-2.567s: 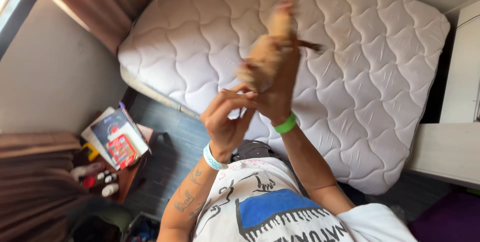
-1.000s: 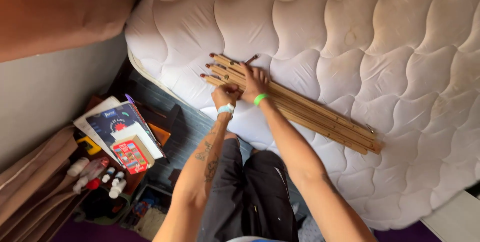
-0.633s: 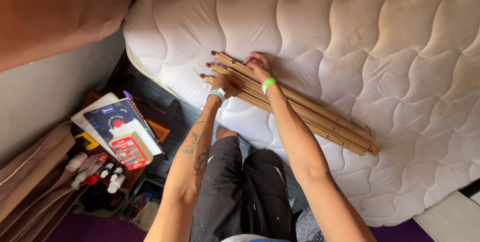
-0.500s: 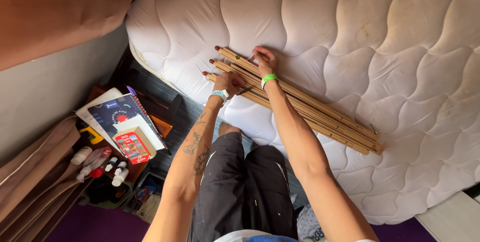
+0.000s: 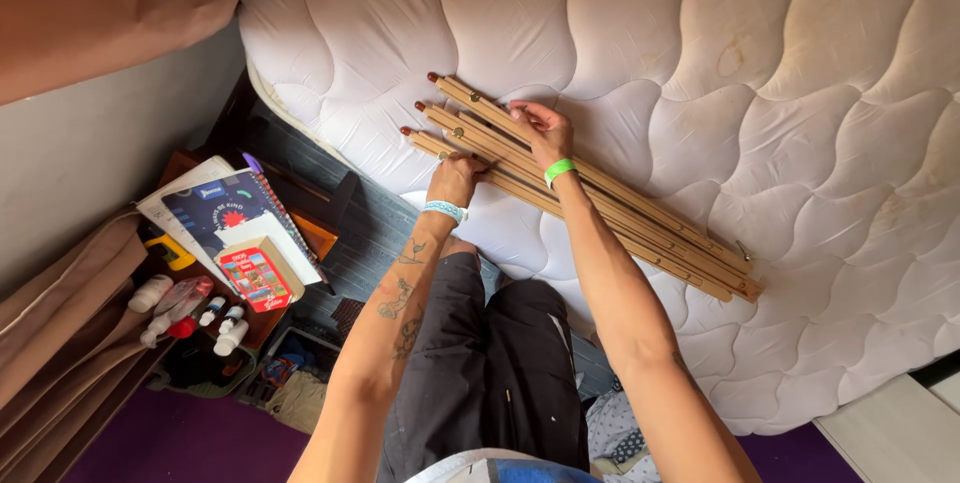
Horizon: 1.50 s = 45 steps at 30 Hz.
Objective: The recorder is grouping and tying wooden rods or components, possibly part of a furniture or easel assembly.
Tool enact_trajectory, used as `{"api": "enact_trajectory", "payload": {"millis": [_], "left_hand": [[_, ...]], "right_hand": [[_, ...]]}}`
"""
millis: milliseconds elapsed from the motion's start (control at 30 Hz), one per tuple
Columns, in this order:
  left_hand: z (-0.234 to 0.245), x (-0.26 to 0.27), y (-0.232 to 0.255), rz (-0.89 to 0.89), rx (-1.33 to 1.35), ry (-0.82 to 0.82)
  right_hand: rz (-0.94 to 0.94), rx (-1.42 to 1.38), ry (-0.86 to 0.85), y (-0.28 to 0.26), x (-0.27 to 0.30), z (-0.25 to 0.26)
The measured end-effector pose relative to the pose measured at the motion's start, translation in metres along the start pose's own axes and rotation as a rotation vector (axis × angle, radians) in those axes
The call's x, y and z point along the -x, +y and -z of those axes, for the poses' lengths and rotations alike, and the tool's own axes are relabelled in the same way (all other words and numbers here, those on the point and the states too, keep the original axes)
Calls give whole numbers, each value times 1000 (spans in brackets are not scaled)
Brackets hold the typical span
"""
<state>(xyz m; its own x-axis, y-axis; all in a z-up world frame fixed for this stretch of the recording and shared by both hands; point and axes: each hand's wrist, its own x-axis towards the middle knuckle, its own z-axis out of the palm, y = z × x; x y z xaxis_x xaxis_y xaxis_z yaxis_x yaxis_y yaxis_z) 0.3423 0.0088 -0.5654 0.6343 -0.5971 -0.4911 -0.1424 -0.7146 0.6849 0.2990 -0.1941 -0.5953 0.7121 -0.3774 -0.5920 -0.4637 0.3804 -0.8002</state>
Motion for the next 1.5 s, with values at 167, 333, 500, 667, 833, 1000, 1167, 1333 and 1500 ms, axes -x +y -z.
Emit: {"api": "enact_trajectory", "payload": {"millis": [167,333,500,667,833,1000,1167,1333,1500], "left_hand": [[9,-17,9,54,162,44],[13,-41,31,24,296,158],[-5,-54,14,13,186,177],[11,-50,23,124,267,105],[6,-51,20,124,258,173],[13,-48,24,198,280,104],[19,-46,24,151,268,108],[14,-46,24,165,298,99],[12,-42,23,43,295,265]], "right_hand": [[-35,235,57,-30,9,-8],[176,495,-58,-25,5,-12],[88,495,-36,-40,3,-18],[56,605,-50,-41,5,-21],[252,681,-83,-39,8,-23],[247,679,-14,-45,18,-30],[259,661,30,-32,14,-29],[301,732,-11,-34,14,-25],[332,716,-172,-25,11,-16]]}}
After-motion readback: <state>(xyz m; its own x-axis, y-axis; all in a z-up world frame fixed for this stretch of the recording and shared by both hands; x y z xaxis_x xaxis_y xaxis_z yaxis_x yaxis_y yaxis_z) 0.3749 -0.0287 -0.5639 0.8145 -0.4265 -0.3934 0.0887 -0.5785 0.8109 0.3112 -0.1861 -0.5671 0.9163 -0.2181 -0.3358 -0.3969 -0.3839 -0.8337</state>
